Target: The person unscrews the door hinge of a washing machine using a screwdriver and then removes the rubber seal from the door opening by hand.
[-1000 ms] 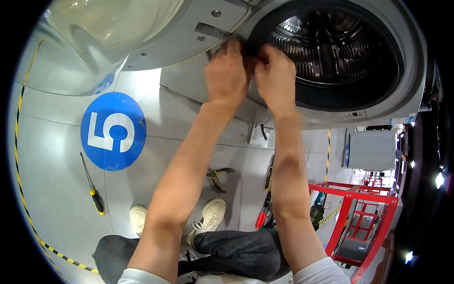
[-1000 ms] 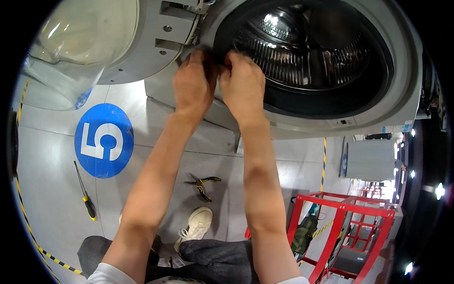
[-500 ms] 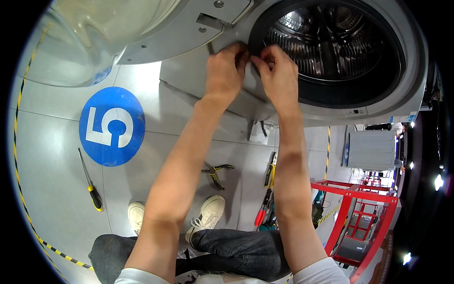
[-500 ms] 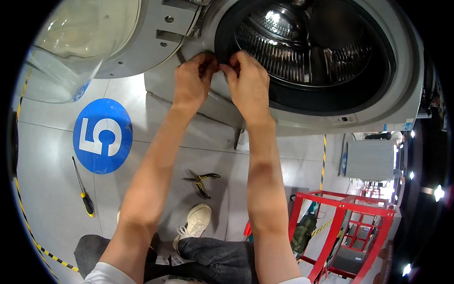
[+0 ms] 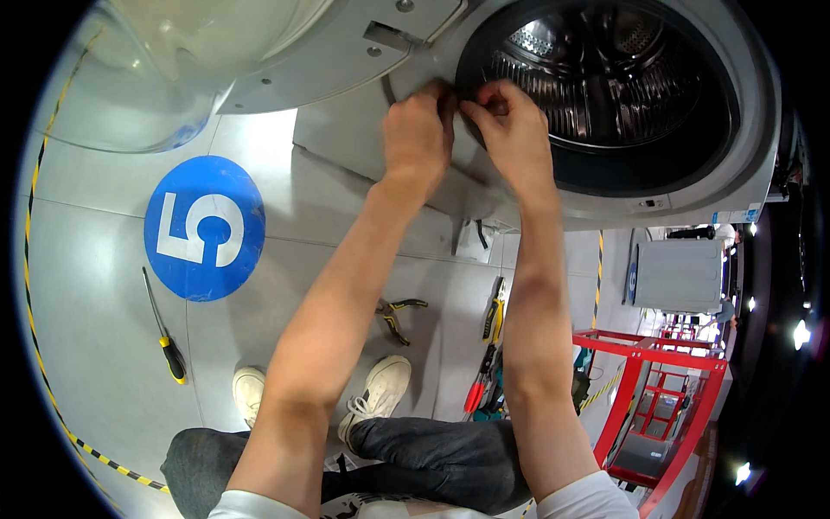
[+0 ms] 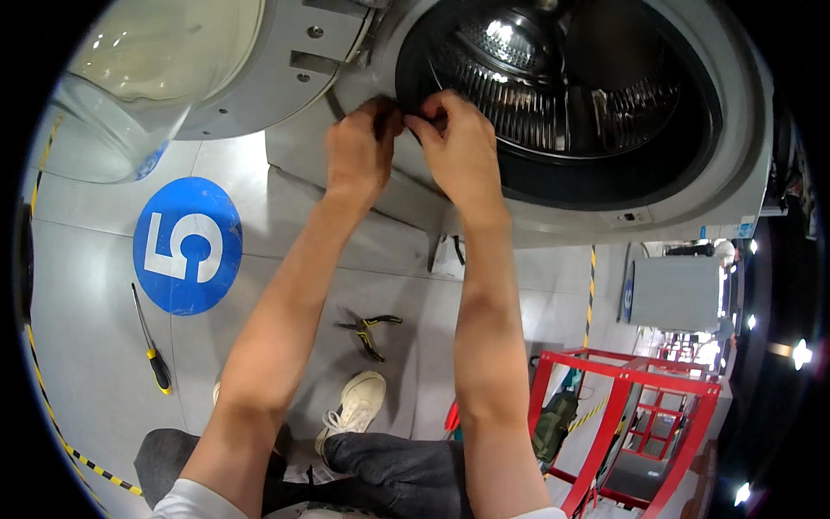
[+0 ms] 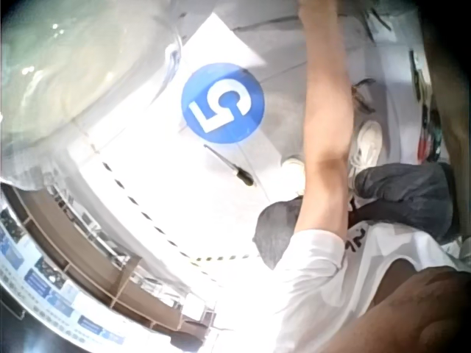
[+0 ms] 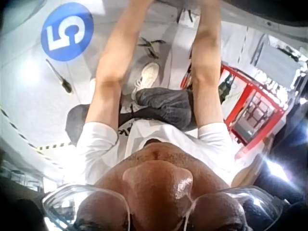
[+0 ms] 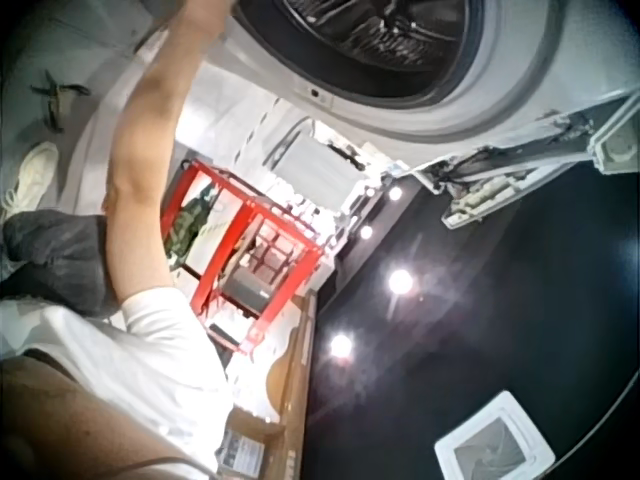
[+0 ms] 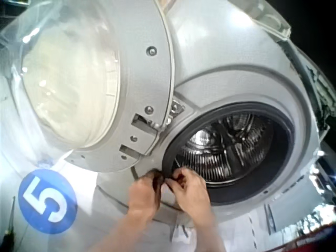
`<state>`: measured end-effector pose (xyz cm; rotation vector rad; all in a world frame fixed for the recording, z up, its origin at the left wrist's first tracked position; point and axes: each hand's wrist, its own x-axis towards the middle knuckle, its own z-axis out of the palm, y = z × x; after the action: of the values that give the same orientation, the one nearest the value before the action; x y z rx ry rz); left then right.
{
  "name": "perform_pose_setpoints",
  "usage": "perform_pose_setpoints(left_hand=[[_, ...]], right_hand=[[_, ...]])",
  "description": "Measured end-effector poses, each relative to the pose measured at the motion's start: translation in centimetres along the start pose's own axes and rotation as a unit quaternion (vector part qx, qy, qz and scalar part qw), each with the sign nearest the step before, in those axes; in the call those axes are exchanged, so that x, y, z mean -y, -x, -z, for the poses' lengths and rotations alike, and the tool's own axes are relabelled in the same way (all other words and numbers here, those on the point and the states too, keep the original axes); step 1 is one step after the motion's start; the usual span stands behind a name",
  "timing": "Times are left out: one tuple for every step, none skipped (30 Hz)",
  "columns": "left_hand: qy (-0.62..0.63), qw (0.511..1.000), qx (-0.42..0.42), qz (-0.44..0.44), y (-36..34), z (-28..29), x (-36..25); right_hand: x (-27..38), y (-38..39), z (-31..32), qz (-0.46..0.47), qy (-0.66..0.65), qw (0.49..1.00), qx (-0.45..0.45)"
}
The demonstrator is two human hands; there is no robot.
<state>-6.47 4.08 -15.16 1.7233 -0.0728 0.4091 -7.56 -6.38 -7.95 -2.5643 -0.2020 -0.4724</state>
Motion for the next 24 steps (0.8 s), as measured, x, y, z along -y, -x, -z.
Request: perform_pose_setpoints(left_hand=[[-0.012,1.000,0.009,-0.004,-0.2,0.2,0.2],[-0.023,0.999,0.021,-0.007,-0.5,0.4,0.3],[-0.034,0.999,0.033,-0.011,-0.8,0.5,0.4],[-0.061,0.998,0.031,-0.011,-0.9,0.6,0.3],[-0.086,0.996,0.030,-0.012,-0.7,0.6,-0.2],[-0.112,0.993,0.028,-0.013,-0.6,0.7,-0.7],[-0.055,0.998,-0.011,-0.023,-0.5,0.7,-0.6],[0.001,0.998,-0.050,-0.033,-0.4,0.8,-0.6],[0.057,0.993,-0.088,-0.044,-0.5,0.9,-0.6],[0.058,0.991,-0.097,-0.066,-1.0,0.9,-0.6],[0.058,0.990,-0.101,-0.084,-1.2,1.2,-0.9],[0.058,0.987,-0.106,-0.103,-1.5,1.5,-1.2],[0.056,0.989,-0.096,-0.096,-1.6,1.6,-1.5],[0.053,0.991,-0.088,-0.090,-1.8,1.7,-1.8],[0.051,0.992,-0.079,-0.084,-1.9,1.7,-2.0],[0.063,0.993,-0.070,-0.076,-2.0,1.6,-1.8],[0.074,0.993,-0.062,-0.067,-2.1,1.7,-1.7],[0.086,0.993,-0.055,-0.058,-2.1,1.7,-1.7],[0.072,0.995,-0.044,-0.057,-2.2,1.8,-1.6],[0.059,0.996,-0.032,-0.058,-2.3,2.0,-1.6],[0.046,0.997,-0.020,-0.058,-2.4,2.1,-1.8],[0.003,0.997,-0.042,-0.067,-2.4,2.0,-2.1],[-0.041,0.994,-0.063,-0.075,-2.1,1.8,-2.6],[-0.085,0.989,-0.085,-0.083,-1.8,1.7,-2.9]], right_hand=[[0.2,0.0,0.1,-0.002,-0.024,1.000,-0.003],[0.8,-0.2,0.4,-0.002,-0.029,0.999,-0.013],[1.6,-0.6,0.7,-0.001,-0.035,0.999,-0.024],[2.1,-0.9,0.9,0.000,-0.041,0.999,-0.035],[2.3,-1.1,0.9,0.022,-0.063,0.997,-0.046],[2.4,-1.3,0.7,0.025,-0.040,0.998,-0.049],[2.4,-1.4,0.6,0.028,-0.016,0.998,-0.051],[2.6,-1.6,0.3,0.032,0.006,0.998,-0.054],[2.8,-1.8,0.2,0.030,0.007,0.998,-0.062],[3.1,-2.0,0.4,0.030,0.010,0.998,-0.063],[3.2,-1.9,0.4,0.025,0.013,0.998,-0.061],[3.1,-1.8,0.3,0.020,0.016,0.998,-0.059],[3.0,-1.7,0.2,0.014,0.004,0.998,-0.061],[2.9,-1.7,0.2,0.010,-0.008,0.998,-0.062],[2.9,-1.6,0.1,0.005,-0.020,0.998,-0.063],[3.0,-1.5,0.2,0.005,-0.024,0.998,-0.058],[3.4,-1.5,0.4,0.005,-0.028,0.998,-0.053],[3.5,-1.5,0.5,0.005,-0.033,0.998,-0.047],[3.4,-1.6,0.5,0.026,-0.001,0.998,-0.049],[3.1,-1.8,0.4,0.045,0.030,0.997,-0.052],[3.0,-1.9,0.4,0.065,0.061,0.994,-0.056],[2.9,-1.9,0.3,0.057,0.047,0.995,-0.062],[3.0,-1.9,0.0,0.049,0.031,0.996,-0.068],[3.0,-1.8,-0.2,0.041,0.016,0.996,-0.074]])
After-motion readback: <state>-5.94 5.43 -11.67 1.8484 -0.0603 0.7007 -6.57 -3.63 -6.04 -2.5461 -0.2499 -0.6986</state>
